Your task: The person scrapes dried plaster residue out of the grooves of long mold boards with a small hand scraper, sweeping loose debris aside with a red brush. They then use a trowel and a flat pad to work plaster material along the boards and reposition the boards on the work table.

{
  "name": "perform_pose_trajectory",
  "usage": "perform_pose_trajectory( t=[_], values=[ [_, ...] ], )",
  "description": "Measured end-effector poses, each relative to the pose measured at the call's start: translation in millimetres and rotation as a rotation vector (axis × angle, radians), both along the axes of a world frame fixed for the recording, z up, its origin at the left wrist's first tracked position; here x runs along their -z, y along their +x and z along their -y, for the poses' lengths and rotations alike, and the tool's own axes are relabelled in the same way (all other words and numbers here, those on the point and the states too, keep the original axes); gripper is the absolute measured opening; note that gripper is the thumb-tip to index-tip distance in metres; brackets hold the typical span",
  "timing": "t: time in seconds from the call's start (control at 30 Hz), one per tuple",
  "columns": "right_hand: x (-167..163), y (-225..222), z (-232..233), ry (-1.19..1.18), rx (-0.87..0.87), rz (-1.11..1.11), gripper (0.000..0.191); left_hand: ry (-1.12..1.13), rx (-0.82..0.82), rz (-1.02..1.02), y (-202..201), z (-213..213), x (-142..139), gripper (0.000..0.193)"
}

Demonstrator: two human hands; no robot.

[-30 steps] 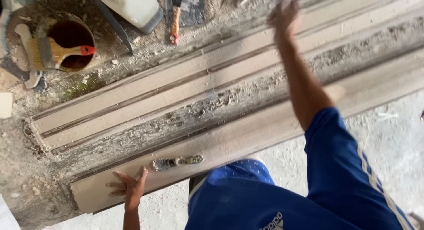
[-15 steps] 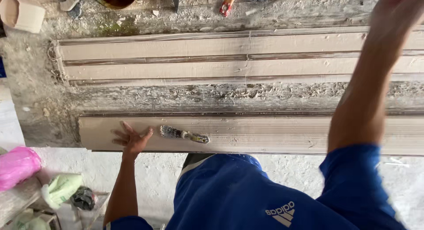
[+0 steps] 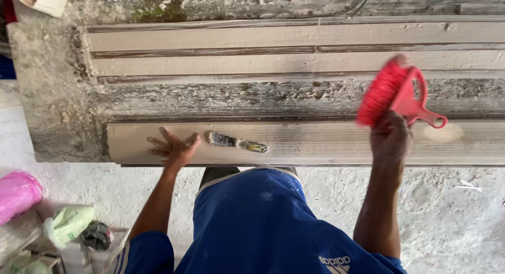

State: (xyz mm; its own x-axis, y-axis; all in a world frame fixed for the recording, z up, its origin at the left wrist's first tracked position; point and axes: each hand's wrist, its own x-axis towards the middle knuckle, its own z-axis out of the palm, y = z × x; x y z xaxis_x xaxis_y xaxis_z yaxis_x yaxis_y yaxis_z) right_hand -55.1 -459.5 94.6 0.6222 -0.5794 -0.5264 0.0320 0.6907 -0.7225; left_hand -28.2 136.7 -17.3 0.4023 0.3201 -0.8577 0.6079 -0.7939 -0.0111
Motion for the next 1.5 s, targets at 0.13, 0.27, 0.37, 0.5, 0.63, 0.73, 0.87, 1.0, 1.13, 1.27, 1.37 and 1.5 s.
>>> perform_pose_trajectory(
  t=[0.13, 0.27, 0.37, 0.5, 0.63, 0.73, 0.87, 1.0, 1.13, 1.27, 1.37, 1.5],
  values=[
    [30, 4, 11, -0.444, 0.346, -0.349, 0.04, -0.009, -0.059, 0.251, -6, 1, -8, 0.144],
    [65, 36, -66, -0.691, 0.454, -0.68, 0.032, -0.104, -0.08, 0.26, -4, -4, -25, 0.151],
    [74, 56, -204, -0.768, 0.376, -0.723, 0.027, -0.113, 0.082, 0.09, -2, -16, -30, 0.154],
    [61, 77, -420, -0.749, 0.158, -0.655, 0.02, -0.414, 0.265, 0.097, -11, -51, -23, 0.098],
    [46, 83, -605, -0.609, -0.195, -0.46, 0.013, -0.491, 0.478, 0.71, -18, -121, -20, 0.039],
    [46, 76, -665, -0.401, -0.313, -0.176, 0.017, -0.392, -0.047, 0.878, -6, -201, -21, 0.034],
    [45, 68, -571, -0.397, -0.165, -0.152, 0.021, -0.211, -0.19, 0.936, 16, -300, -43, 0.042],
    [40, 86, -413, -0.801, 0.25, -0.611, 0.015, -0.173, -0.105, 1.038, 42, -361, -60, 0.067],
    [69, 105, -455, -0.86, 0.18, -0.703, 0.012, 0.02, 0.089, 0.958, 80, -390, -48, 0.084],
    [86, 106, -662, -0.837, -0.142, -0.594, 0.015, 0.021, 0.166, 0.844, 113, -393, -34, 0.085],
    [68, 109, -804, -0.78, -0.424, -0.531, 0.02, 0.016, 0.337, 0.904, 116, -403, -24, 0.082],
    [43, 125, -875, -0.767, -0.688, -0.5, 0.027, -0.354, 0.28, 1.098, 104, -441, -21, 0.079]
  ],
)
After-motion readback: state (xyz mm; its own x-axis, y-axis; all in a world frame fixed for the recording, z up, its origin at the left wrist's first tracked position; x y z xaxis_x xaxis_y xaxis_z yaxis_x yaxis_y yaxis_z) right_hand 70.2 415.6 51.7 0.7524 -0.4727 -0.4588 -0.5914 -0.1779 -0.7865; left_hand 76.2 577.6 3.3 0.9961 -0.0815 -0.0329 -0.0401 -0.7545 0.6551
